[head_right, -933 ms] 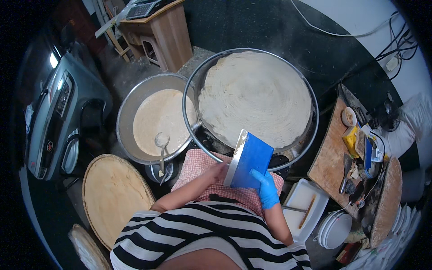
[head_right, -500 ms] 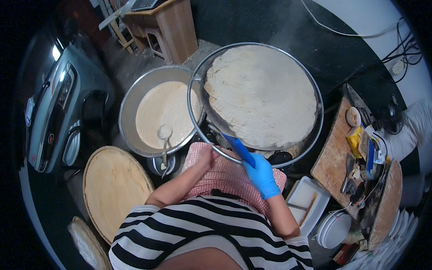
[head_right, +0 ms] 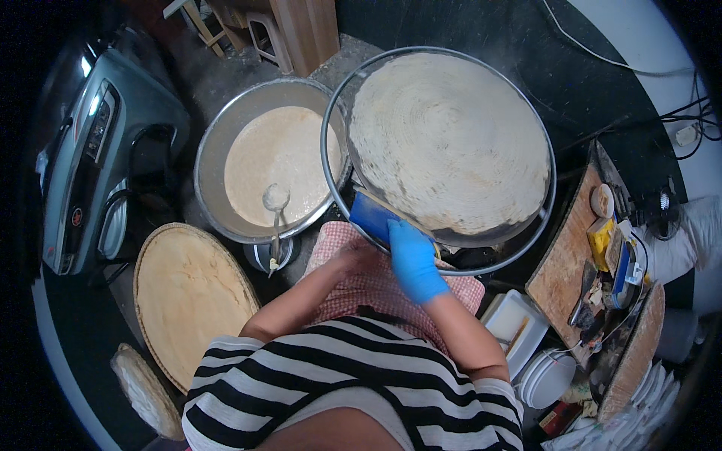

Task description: The person ladles batter onto a hot griddle, spreads it into a thin circle, cooks it, then lifts and folds the crepe onto a wooden board. The cycle repeats with a second crepe. The person uses a ladle, wooden spreader, and blue spatula.

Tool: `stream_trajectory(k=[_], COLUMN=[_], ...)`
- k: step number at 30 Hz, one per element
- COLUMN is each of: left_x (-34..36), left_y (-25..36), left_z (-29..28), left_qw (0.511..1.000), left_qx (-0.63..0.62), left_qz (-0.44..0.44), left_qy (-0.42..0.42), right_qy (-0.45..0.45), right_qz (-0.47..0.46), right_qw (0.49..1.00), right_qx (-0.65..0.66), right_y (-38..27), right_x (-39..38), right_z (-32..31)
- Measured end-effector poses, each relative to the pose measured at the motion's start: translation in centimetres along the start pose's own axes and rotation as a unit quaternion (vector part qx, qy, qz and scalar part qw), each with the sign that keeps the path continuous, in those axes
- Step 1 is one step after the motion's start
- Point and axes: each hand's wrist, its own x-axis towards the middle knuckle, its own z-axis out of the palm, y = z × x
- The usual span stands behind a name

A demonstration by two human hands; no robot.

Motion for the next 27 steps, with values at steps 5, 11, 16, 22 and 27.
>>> stream_trajectory(k=[5, 11, 16, 22, 27], left_x=[2.0, 4.3, 2.9, 0.9, 1.8], left_y=[4.8, 10.7, 4.0, -2.1, 3.0], left_z=[-3.7, -4.7, 0.3, 7.3, 2.4], left_qw=[0.995, 0.972, 0.973, 0.969, 0.965], left_qx=[0.055, -0.027, 0.107, 0.205, 0.181], left_qz=[0.078, 0.172, 0.164, 0.138, 0.131], left_qy=[0.014, 0.160, 0.125, 0.016, 0.135], right_qy=[-0.032, 0.001, 0.010, 0.061, 0.037], right_qz=[0.009, 0.022, 0.022, 0.001, -0.008], right_qw=[0.999, 1.000, 0.999, 0.996, 0.999], right_qx=[0.003, -0.022, -0.031, -0.061, -0.037], right_y=[-1.8, -3.1, -2.9, -2.4, -2.3], right_x=[3.5, 5.9, 6.0, 5.6, 5.9], right_z=[1.5, 2.3, 2.7, 2.7, 2.4])
